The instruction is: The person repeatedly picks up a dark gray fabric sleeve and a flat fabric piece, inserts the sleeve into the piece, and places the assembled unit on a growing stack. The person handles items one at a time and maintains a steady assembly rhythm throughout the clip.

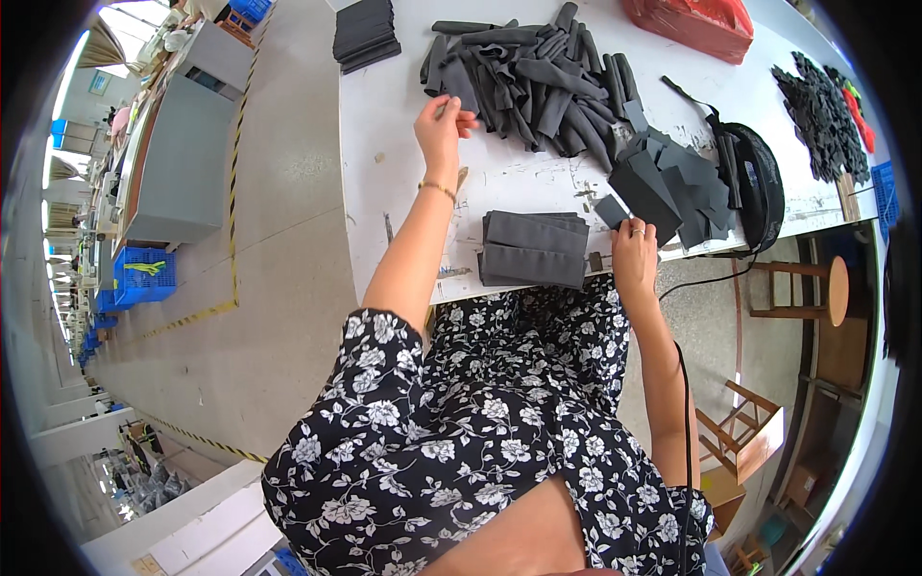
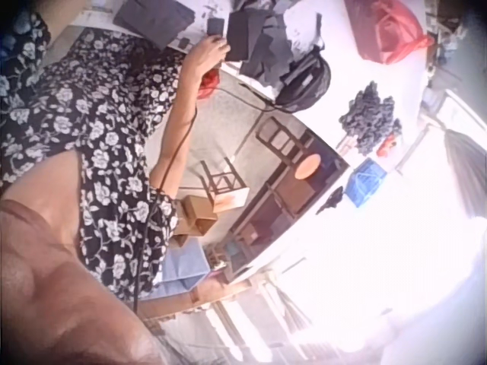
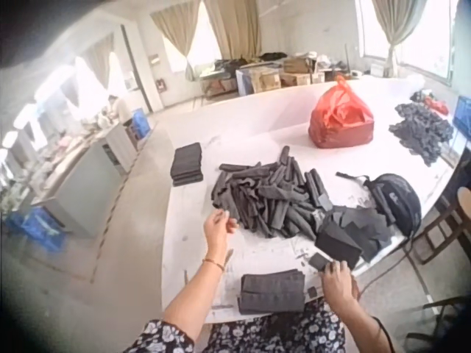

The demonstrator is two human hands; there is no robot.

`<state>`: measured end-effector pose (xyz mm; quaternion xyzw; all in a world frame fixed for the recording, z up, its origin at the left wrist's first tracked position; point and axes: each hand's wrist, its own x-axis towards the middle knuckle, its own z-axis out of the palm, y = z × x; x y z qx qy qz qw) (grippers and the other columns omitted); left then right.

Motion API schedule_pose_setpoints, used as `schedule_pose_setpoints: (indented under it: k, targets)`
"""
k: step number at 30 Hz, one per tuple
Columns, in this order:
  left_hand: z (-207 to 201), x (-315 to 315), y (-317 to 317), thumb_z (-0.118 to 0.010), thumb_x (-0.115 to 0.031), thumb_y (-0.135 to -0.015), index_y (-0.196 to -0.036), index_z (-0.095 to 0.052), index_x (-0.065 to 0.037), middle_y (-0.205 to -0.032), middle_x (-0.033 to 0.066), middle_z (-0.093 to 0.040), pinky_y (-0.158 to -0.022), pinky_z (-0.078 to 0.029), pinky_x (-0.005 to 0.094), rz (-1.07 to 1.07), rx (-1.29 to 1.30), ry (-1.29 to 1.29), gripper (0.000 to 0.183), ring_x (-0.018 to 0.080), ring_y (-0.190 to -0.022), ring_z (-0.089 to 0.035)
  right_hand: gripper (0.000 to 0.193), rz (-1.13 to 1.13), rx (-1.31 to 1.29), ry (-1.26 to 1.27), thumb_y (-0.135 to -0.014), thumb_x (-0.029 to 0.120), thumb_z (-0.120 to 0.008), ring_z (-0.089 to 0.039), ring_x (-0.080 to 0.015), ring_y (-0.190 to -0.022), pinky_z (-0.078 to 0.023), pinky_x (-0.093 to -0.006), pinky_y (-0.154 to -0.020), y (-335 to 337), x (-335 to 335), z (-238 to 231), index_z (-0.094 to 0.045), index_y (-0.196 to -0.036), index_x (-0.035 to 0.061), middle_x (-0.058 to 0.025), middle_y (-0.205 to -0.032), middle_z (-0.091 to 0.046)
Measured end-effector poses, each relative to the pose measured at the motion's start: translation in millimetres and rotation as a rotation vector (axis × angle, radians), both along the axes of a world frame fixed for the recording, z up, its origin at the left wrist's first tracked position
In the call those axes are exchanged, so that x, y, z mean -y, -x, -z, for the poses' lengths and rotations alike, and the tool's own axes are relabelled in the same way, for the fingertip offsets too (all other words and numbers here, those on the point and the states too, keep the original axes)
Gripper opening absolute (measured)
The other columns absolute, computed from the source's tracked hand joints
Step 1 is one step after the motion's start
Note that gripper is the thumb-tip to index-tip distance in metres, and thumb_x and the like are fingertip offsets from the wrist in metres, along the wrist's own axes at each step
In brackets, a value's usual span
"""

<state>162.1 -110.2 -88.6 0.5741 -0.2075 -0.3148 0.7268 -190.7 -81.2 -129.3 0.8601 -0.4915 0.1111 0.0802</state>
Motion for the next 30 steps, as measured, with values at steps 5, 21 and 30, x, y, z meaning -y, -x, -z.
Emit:
schedule_pose_setpoints:
  k: [5,21,30]
  targets:
    - [-2.9,-55.5,30.6,-0.062,-0.015,-0.095,-0.107,-0.059,0.007,-0.099,0.0161,-0.065,-0.077,-0.059,0.0368,0.106,-0.224,0.221,0.026,0.0257,-0.085,-0.068,0.022,-0.075,0.013,0.069,-0.086,0.011,-0.06,-0.059,-0.0284,-0.089,-0.052,-0.0374,-0.076,-6.6,-0.4,2.5,-0.058,-0.104,-0.0006,-0.0123,-0.091,-0.062]
    - [-7.7,-75.7,77.4,-0.064,-0.001,-0.09,-0.106,-0.058,0.001,-0.105,0.0147,-0.065,-0.093,-0.054,0.048,0.211,-0.907,0.166,0.017,0.0275,-0.103,-0.063,0.014,-0.023,1.238,-0.398,-0.097,0.009,-0.057,-0.051,-0.0105,-0.087,-0.044,-0.0256,-0.079,-7.2,23.2,-76.7,-0.053,-0.109,0.0035,-0.003,-0.095,-0.056]
    - [-35.8,-80.8,93.2,-0.05,0.0,-0.093,-0.108,-0.055,0.006,-0.109,0.0258,-0.064,-0.092,-0.056,0.0518,0.43,-0.589,0.205,0.018,0.0357,-0.103,-0.066,0.024,-0.189,0.965,-0.526,-0.094,0.015,-0.063,-0.051,-0.0205,-0.074,-0.044,-0.0329,-0.07,-27.7,-19.8,-93.0,-0.049,-0.105,-0.001,-0.0091,-0.085,-0.056]
